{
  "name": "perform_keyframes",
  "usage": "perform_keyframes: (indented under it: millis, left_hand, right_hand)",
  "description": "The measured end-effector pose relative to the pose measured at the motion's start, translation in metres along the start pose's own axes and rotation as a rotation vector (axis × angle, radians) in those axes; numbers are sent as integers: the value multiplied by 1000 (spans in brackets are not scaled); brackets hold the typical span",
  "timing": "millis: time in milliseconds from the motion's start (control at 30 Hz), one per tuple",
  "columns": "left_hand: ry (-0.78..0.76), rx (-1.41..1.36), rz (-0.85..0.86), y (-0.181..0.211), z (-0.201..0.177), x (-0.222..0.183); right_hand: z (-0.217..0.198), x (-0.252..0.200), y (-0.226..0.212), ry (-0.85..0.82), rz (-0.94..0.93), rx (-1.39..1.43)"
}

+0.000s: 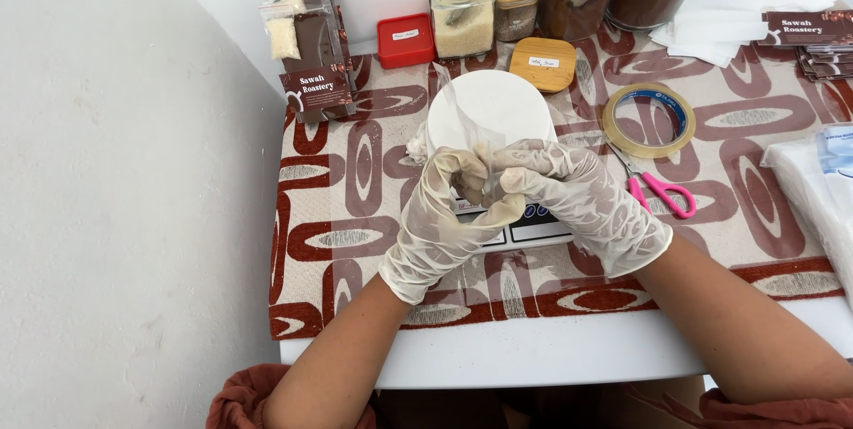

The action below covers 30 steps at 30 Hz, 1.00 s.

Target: The person seals a pre-filled plastic bag containing a layered food item using tape, then places it aside. They wipe the digital scale, reset it, and prepare a new empty plastic bag by folding and creasing it on the scale.

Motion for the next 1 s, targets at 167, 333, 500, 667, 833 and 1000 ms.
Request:
perform_keyframes:
  millis: [167,333,500,667,833,1000]
  left_hand:
    - [3,-13,12,-1,1,0]
    - [56,58,52,-3,3,-3]
    - [92,110,104,-5,4,-11]
    - [138,160,193,-6,8,-10]
    - [208,240,271,-7,11,-12]
    - [252,287,313,-7,14,-10]
  right_hand:
    - [-8,5,9,-197,100,49]
    - [-4,3,6,-46,10,42]
    - [1,3,-12,-57,-220,-176]
    - [2,0,-38,62,-418,-382]
    - [-7,5,-30,106,-411,-502]
    - [-8,1,-14,92,-814,-920]
Point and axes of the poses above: each hand's wrist, its own x-axis towards the middle knuckle, its own z-axis out of the palm, y = z × x, the point moved 3 cm from there along x, towards the middle knuckle, and after that the axes turned 3 degrees about -z, right-handed, at the moved point
